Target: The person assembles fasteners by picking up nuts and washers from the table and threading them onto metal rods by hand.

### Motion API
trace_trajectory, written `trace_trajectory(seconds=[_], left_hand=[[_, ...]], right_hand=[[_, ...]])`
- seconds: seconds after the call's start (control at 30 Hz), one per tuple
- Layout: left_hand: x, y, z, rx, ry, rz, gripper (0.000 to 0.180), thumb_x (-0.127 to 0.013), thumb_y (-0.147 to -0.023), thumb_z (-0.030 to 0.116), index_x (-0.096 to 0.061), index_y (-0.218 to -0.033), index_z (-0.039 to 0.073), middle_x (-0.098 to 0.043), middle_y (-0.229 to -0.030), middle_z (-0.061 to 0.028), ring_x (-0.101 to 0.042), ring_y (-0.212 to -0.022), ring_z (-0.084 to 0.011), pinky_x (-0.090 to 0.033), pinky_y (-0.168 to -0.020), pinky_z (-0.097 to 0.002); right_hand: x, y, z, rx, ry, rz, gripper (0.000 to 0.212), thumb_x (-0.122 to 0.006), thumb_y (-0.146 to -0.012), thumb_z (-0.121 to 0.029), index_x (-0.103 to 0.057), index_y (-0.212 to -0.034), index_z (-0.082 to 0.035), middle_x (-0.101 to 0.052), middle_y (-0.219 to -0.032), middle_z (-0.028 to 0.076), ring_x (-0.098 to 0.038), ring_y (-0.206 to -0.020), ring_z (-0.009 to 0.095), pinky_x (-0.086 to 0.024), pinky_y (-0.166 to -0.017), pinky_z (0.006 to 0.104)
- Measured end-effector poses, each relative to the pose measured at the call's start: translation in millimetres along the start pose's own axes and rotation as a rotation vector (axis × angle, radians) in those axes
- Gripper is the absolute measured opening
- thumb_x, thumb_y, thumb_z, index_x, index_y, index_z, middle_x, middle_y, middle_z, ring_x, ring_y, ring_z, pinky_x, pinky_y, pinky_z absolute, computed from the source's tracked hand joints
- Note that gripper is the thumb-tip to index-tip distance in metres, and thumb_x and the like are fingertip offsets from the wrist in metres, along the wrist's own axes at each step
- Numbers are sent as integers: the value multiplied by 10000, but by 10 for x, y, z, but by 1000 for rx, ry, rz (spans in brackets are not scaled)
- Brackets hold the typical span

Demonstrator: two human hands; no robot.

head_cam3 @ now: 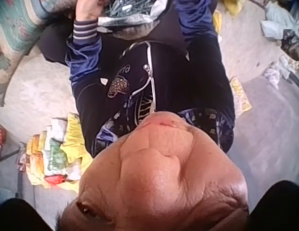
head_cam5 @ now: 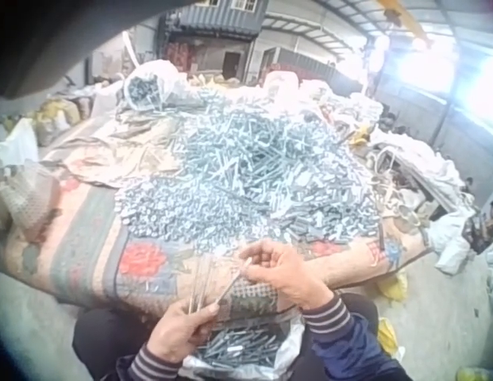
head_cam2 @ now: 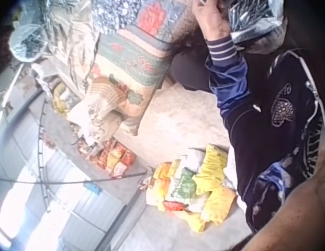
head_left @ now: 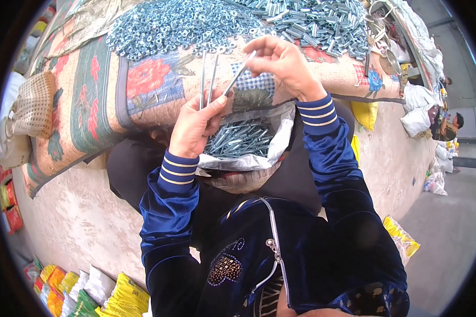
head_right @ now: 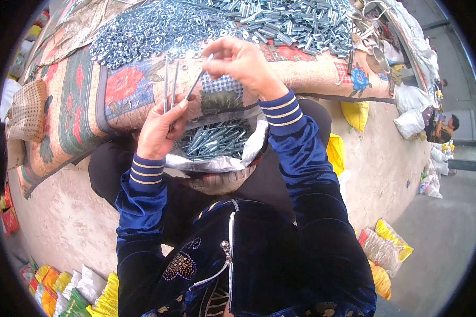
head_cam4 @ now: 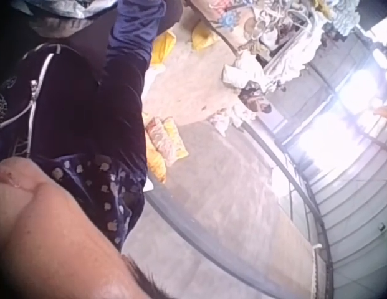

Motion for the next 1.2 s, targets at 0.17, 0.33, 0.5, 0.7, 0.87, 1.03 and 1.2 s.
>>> trace_trajectory(seconds=[0.17, 0.33, 0.5, 0.7, 0.87, 1.03, 1.2], left_hand=[[63, -9, 18, -31, 120, 85, 265, -545, -938, 271, -568, -1092, 56, -625, -803, -30, -539, -565, -49, -289, -380, -141], [264, 48, 122, -98, 231, 155, 252, -577, -919, 263, -582, -1067, 60, -592, -740, -4, -486, -508, -41, -249, -361, -150], [344, 50, 212, -151, 193, 210, 238, -595, -908, 218, -574, -1037, 19, -498, -656, 26, -361, -480, -27, -210, -394, -167], [361, 44, 224, -135, 204, 217, 171, -624, -887, 200, -606, -968, 50, -525, -670, 26, -405, -479, -21, -241, -392, -154], [400, 48, 226, -130, 163, 274, 155, -645, -874, 190, -617, -957, 62, -532, -659, 25, -403, -470, -19, -235, -386, -152], [320, -20, 115, -79, 96, 210, 147, -679, -846, 163, -621, -942, 68, -534, -659, 25, -395, -462, -16, -226, -387, -150], [269, -24, 67, -41, 55, 216, 152, -647, -870, 165, -631, -967, 50, -509, -674, 35, -367, -466, -14, -211, -384, -147]], right_hand=[[-337, -38, 178, 36, 206, -5, 168, -705, -789, -97, -625, -899, 2, -638, -783, 34, -604, -727, 73, -455, -622, 199], [-544, -175, 152, 38, 152, -145, 268, -674, -789, -118, -627, -1018, 15, -653, -919, 73, -613, -805, 113, -493, -666, 254], [33, -476, 146, 295, 1049, 358, 278, -665, -777, -205, -658, -972, -7, -651, -863, 136, -635, -761, 217, -504, -689, 311], [88, -583, 264, 245, 1133, 311, 160, -659, -747, -196, -677, -811, -51, -652, -739, 143, -642, -697, 286, -502, -644, 357], [307, -571, 214, 151, 1104, 119, 161, -669, -769, -163, -653, -836, -18, -662, -724, 113, -649, -653, 202, -511, -621, 299], [220, -462, 148, -50, 240, 15, 215, -672, -835, -118, -598, -990, 10, -649, -839, 74, -643, -744, 124, -537, -671, 227], [-10, -325, 116, 3, -30, 43, 215, -682, -829, -102, -634, -1001, 17, -662, -879, 83, -656, -777, 146, -546, -707, 248]])
Point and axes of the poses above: each hand's wrist, its own y-axis away from the middle knuckle, its own x-axis out of the back of the hand, z = x × y, the point moved 8 cm from there along -y, towards the middle knuckle
